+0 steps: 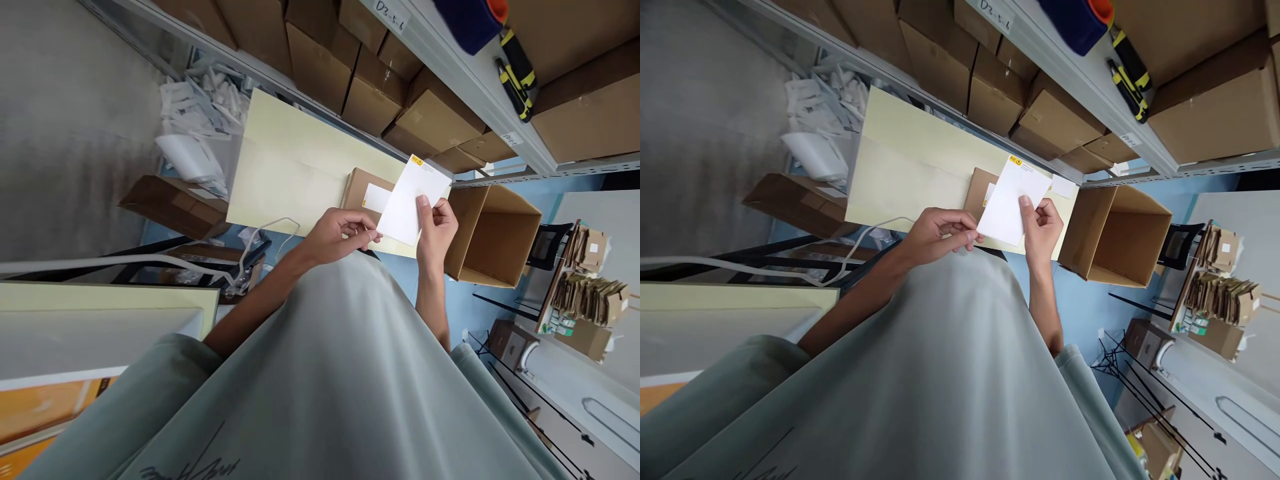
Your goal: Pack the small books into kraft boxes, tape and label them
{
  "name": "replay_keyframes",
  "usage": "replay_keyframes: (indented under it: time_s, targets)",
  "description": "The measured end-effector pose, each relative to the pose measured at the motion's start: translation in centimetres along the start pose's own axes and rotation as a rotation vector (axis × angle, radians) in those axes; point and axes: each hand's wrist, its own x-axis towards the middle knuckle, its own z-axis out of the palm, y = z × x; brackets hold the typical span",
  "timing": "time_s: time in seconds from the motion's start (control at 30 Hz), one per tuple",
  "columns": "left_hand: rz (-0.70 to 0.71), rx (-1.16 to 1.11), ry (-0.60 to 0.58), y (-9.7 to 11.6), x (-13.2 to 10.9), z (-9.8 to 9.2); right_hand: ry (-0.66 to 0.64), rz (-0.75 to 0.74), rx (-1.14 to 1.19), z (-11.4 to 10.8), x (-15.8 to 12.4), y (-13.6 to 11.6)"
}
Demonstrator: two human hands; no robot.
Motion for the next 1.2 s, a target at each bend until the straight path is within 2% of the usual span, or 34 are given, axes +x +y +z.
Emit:
replay_keyframes:
  time_s: [0.13,0.33,0.57,0.73,0.83,1.0,1.1,1.2]
  targets:
    - [0.058,0.016,-0.012,0.3,-0.1,-0.4,-0.017,0.022,0.019,0.9,0.3,0.6]
    - [0.134,0.154,0.032,0.0,0.1,-0.7,-0.177,0.018,-0.116,2.5,0.4,2.6]
    - [0.187,0.383,0.066,-0.7,0.1,-1.0,-0.405,-0.12,-0.022,0.9,-3.2,-0.5]
    - [0.264,0.434,0.085,-1.2,0.0,-0.8,-0.421,-0.115,-0.081,1.2,-3.3,-0.8]
    - [0.251,0.409,0.111,-1.4,-0.1,-0.6,-0.41,-0.087,-0.098,1.4,-3.0,-0.2]
    - [0.179,0.202,0.222,-2.5,0.2,-0.8,-0.395,0.058,-0.031,1.2,-2.5,0.8]
    - [0.07,-0.122,0.306,-3.8,0.7,-1.7,-0.382,0.16,0.022,0.6,-2.1,1.4]
    - [-0.043,-0.495,0.495,-5.0,1.4,-3.7,-0.359,0.232,0.051,-0.3,-1.8,1.9]
